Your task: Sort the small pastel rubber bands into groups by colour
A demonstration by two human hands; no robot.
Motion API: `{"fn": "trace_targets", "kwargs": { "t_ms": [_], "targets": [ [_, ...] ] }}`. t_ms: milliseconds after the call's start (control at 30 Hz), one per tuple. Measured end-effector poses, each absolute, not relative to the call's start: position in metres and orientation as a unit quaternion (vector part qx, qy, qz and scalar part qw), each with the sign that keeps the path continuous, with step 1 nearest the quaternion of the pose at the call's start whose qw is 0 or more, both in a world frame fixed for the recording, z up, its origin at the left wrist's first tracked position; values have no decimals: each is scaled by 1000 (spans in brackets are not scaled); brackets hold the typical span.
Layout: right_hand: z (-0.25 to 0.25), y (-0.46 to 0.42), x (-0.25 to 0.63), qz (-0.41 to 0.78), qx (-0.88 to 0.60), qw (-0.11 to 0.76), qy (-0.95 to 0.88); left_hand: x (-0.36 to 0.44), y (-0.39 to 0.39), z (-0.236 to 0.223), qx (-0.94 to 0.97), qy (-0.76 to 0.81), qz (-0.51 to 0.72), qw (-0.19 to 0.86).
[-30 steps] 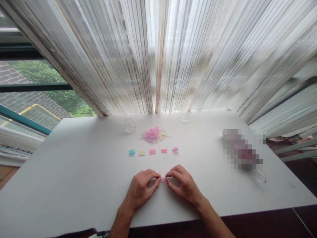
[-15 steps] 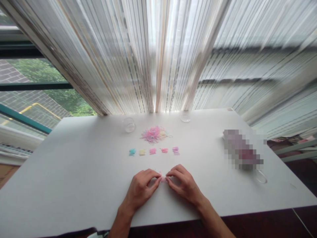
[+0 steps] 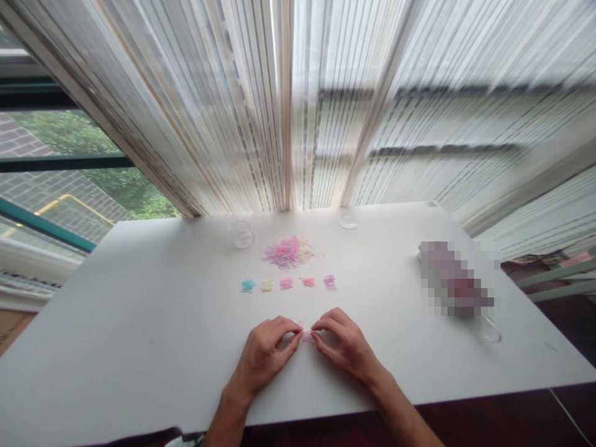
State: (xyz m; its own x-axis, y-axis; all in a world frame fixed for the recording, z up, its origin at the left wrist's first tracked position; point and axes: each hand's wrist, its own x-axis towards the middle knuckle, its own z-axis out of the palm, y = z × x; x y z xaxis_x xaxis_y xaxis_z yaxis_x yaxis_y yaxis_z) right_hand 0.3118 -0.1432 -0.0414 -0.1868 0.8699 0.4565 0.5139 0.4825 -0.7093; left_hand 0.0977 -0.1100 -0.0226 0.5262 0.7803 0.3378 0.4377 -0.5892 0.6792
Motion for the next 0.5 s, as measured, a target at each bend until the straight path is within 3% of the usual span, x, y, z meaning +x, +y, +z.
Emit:
{"fn": "trace_targets", "kwargs": {
  "t_ms": [500],
  "targets": [
    [-42, -144, 312, 226, -466, 432, -739, 97, -109, -23, 833, 361, 322, 268]
  ]
}}
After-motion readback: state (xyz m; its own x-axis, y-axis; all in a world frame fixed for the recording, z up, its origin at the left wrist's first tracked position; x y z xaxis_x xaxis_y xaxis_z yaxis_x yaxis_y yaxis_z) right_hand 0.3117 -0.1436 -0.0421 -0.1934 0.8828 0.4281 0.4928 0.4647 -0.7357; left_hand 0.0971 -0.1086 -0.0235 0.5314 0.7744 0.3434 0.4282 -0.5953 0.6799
